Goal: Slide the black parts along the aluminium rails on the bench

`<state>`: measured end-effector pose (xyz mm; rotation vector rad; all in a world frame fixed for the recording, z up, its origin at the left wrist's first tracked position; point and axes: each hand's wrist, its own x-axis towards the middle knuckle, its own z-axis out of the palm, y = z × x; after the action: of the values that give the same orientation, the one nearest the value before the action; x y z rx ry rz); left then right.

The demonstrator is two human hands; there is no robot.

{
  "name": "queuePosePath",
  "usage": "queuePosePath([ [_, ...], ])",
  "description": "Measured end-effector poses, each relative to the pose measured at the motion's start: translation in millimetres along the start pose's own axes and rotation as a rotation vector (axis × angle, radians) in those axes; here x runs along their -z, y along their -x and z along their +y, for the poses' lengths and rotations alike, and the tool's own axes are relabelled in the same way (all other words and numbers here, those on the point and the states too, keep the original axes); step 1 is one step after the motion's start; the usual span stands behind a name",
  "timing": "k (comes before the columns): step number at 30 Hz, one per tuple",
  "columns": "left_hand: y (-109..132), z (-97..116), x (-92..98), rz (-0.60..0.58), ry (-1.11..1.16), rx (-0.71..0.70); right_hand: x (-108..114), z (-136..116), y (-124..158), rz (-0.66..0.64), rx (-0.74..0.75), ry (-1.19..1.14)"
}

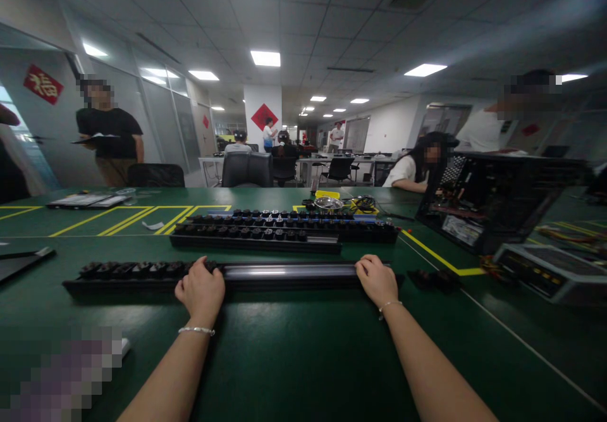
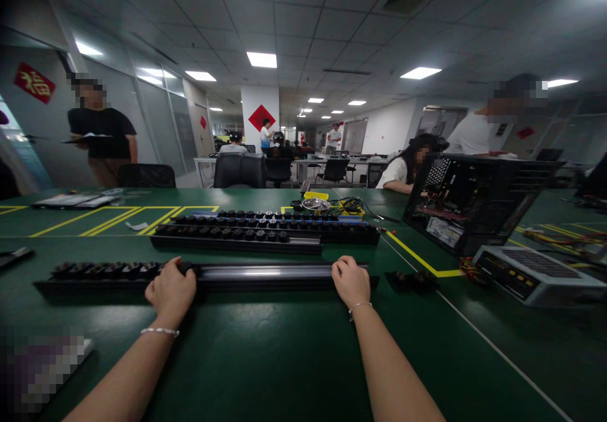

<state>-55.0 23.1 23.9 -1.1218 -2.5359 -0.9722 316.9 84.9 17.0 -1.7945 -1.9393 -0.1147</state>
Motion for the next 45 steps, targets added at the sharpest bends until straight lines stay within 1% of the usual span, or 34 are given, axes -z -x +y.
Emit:
queuePosePath([
  [5,-1,0,0.4,-0.003,0.025,0.033,0,0,0,0.001,0.001,-0.003],
  [15,1,3,-3.2,-0.05,0.082,-0.003,2,-1,0,-0.03,-0.018,-0.026],
  [23,5,8,-2.9,-0.064,0.106,-0.036,3,-3,0,-0.038,-0.03,-0.043],
  [31,2,5,-6.5,-0.053,0.121,-0.065,-3,1,-1,0.023,-0.007,-0.001],
  [38,1,0,-12.5,-0.077,0.17,-0.076,-3,2,-1,0.02,0.01,-0.011],
  [41,3,2,-12.0,-0.101,0.188,-0.125,-3,1,-1,0.015,0.007,-0.02],
  [45,6,7,-8.8,-0.11,0.129,-0.186,-4,1,0,0.017,-0.002,-0.056],
])
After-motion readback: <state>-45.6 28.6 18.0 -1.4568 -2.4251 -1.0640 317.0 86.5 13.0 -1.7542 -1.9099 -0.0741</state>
